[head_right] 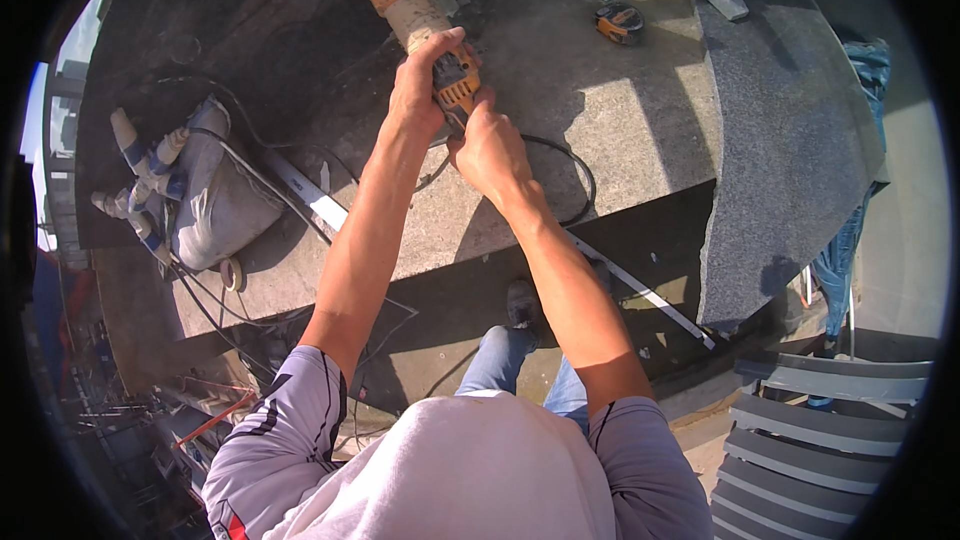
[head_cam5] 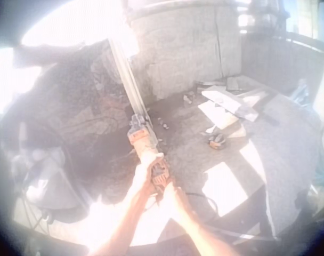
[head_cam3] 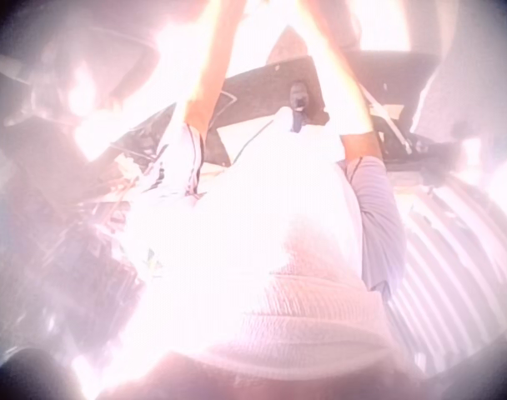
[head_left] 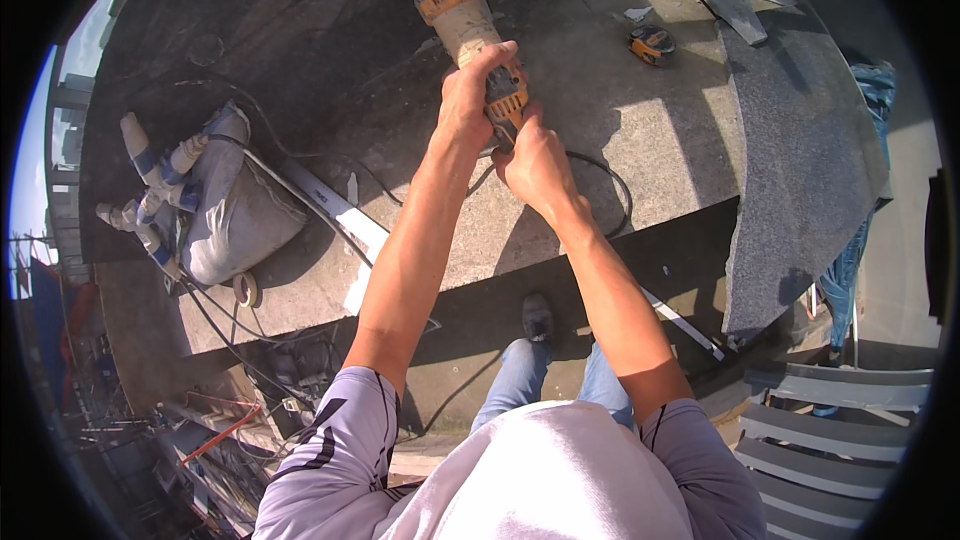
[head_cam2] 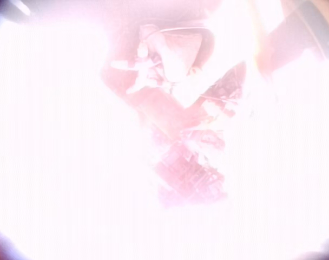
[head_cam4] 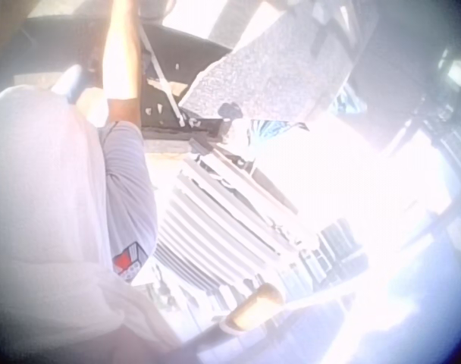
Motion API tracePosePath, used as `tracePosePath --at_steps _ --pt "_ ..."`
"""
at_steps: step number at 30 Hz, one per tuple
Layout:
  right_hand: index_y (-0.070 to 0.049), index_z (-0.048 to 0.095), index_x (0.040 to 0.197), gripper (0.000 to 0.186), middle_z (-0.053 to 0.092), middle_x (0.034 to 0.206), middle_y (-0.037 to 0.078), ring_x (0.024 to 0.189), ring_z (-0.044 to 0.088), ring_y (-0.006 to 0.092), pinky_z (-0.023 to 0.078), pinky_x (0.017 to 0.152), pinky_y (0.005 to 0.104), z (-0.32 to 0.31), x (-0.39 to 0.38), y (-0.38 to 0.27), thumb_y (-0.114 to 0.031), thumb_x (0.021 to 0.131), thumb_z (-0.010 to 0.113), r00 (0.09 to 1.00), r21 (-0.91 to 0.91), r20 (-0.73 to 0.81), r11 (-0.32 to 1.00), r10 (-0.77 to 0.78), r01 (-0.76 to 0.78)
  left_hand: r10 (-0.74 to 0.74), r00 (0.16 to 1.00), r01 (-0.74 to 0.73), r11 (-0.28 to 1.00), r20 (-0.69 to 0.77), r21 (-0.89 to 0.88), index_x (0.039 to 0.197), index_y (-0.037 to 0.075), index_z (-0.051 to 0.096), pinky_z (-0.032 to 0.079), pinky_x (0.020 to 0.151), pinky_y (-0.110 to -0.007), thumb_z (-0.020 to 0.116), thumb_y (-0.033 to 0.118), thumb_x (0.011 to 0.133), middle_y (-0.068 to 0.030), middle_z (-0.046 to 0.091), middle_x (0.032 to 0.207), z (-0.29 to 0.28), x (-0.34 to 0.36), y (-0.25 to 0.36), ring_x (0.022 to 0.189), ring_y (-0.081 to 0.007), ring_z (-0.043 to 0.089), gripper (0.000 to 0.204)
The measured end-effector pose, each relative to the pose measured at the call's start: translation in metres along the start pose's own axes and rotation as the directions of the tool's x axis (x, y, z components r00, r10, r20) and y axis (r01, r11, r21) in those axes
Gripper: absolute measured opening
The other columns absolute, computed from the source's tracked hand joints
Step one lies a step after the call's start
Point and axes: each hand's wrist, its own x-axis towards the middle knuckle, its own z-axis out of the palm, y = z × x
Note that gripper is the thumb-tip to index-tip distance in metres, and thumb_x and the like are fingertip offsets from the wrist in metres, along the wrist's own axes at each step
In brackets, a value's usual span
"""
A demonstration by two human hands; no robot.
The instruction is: The person uses an angle grinder to cut or grind a concrete surface on a rooftop. They hold the tool with both hands and move it along the surface, generating dust.
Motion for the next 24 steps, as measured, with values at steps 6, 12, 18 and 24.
tracePosePath --at_steps 6,12,18,24 --pt "0.011 0.043 0.141 0.061 0.077 0.097 0.035 0.098 0.077 0.0534 0.064 0.086 0.0576 0.001 0.009 -0.002 -0.01 0.093 0.074 0.999 -0.004 -0.025 0.999 -0.039 0.039 -0.005 1.0 0.005 1.0 0.027 0.01 0.118 0.004 0.07 0.064 0.08 -0.044 0.086 0.024 0.093 -0.0099 0.073 0.1 -0.002 0.008 0.009 0.092 -0.0248 0.074 0.036" --pt "0.009 0.045 0.136 0.057 0.078 0.097 0.034 0.099 0.077 0.0528 0.064 0.087 0.0572 -0.002 0.004 -0.007 -0.01 0.091 0.075 0.999 -0.012 -0.029 1.0 -0.02 0.02 0.005 1.0 -0.005 1.0 0.023 -0.019 0.118 0.003 0.07 0.064 0.08 -0.044 0.087 0.023 0.093 -0.0105 0.074 0.1 -0.003 0.01 0.003 0.092 -0.0248 0.075 0.036" --pt "0.01 0.044 0.138 0.061 0.078 0.099 0.035 0.101 0.077 0.0519 0.064 0.089 0.057 -0.007 -0.005 -0.007 -0.01 0.091 0.078 1.0 -0.022 -0.009 1.0 0.015 -0.015 0.014 0.999 -0.013 0.999 0.03 -0.035 0.11 0.002 0.071 0.063 0.075 -0.042 0.09 0.022 0.089 -0.0095 0.072 0.095 -0.002 0.003 -0.003 0.085 -0.0226 0.074 0.035" --pt "0.011 0.043 0.142 0.065 0.078 0.101 0.035 0.102 0.077 0.0522 0.064 0.091 0.0567 -0.003 -0.005 -0.002 -0.01 0.091 0.078 1.0 -0.03 0.012 0.999 0.025 -0.024 0.001 1.0 -0.001 0.999 0.014 -0.048 0.109 0.002 0.071 0.062 0.074 -0.041 0.088 0.023 0.089 -0.009 0.073 0.095 -0.002 0.0 -0.007 0.082 -0.0221 0.074 0.033"
